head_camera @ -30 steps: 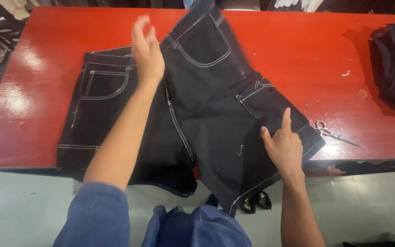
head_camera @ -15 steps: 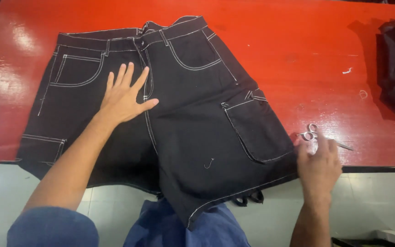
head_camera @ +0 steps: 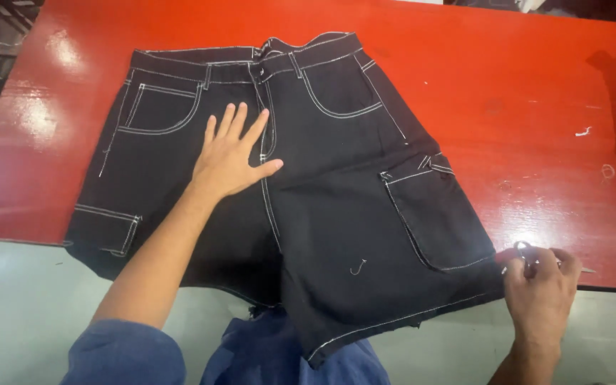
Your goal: The person uses scissors to trim loose threads from a pair of black jeans laid on a red table. They work on the front pockets, waistband, and back pockets, flipping the jeans over to access different areas.
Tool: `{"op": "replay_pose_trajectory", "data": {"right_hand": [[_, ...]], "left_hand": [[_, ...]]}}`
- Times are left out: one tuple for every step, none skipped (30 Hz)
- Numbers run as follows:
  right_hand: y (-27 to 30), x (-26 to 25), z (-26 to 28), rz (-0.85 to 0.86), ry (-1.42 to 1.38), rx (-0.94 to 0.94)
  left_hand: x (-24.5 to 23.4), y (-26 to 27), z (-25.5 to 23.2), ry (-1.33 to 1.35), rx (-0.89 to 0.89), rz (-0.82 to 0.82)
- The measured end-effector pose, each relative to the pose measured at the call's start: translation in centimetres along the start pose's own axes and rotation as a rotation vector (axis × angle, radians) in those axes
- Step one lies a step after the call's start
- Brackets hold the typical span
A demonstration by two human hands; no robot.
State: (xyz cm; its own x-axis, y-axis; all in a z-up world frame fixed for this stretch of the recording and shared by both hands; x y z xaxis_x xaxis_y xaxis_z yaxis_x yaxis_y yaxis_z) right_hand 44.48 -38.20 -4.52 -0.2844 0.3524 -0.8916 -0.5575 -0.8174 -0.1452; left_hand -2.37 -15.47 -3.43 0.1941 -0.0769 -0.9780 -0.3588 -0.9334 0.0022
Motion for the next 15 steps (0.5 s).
{"op": "replay_pose_trajectory", "data": {"right_hand": [[0.0,0.1,-0.1,-0.007,0.003,0.002],[0.1,0.1,-0.2,-0.023,-0.007,0.000],[0.1,0.2,-0.3,-0.040,-0.017,-0.002],[0.0,0.5,-1.2,-0.044,-0.015,-0.001],[-0.1,0.8,-2.0,-0.050,0.019,-0.022],[-0.2,1.1,-2.9,-0.055,0.053,-0.043],[-0.3,1.3,-3.8,-0.057,0.056,-0.042],[-0.4,1.5,-4.6,-0.061,0.089,-0.064],[-0.5,1.7,-5.4,-0.065,0.122,-0.085],[-0.4,1.7,-5.7,-0.064,0.126,-0.085],[-0.1,1.7,-6.0,-0.117,0.207,-0.070],[-0.2,1.8,-6.0,-0.169,0.283,-0.063],[-0.1,1.8,-6.8,-0.167,0.285,-0.070],[-0.4,1.9,-7.3,-0.135,0.288,-0.009],[-0.5,2.0,-7.9,-0.103,0.291,0.051]], "left_hand": [[0.2,0.0,0.1,0.003,0.006,-0.003],[0.3,0.0,0.2,-0.002,0.013,-0.022],[0.4,0.0,0.4,-0.007,0.019,-0.040],[0.5,0.0,0.5,-0.004,0.022,-0.042],[0.6,0.0,0.6,-0.006,0.033,-0.053],[0.7,0.1,0.7,-0.007,0.043,-0.062],[0.8,0.1,0.7,-0.004,0.045,-0.063],[0.8,0.1,0.8,0.002,0.049,-0.074],[0.9,0.2,0.8,0.008,0.052,-0.086],[1.0,0.2,0.8,0.012,0.053,-0.084],[1.1,0.3,0.8,0.016,0.058,-0.097],[1.2,0.4,1.0,0.018,0.056,-0.112],[1.7,0.3,0.9,0.021,0.050,-0.114],[2.1,0.3,1.0,-0.005,0.060,-0.154],[2.4,0.3,1.2,-0.033,0.070,-0.195]]}}
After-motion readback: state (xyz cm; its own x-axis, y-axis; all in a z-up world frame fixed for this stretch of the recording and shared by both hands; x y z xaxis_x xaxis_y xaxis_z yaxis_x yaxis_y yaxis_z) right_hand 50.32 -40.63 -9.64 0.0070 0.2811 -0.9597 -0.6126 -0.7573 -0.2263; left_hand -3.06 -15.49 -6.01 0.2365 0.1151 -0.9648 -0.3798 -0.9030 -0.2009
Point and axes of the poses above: each hand's wrist, its own y-axis away from the middle knuckle, its own x-axis out of the palm, z = x × y, the point moved 1 cm from there along -y, towards the middle knuckle, and after that the axes turned 1 degree about y, right-handed, at the moved point
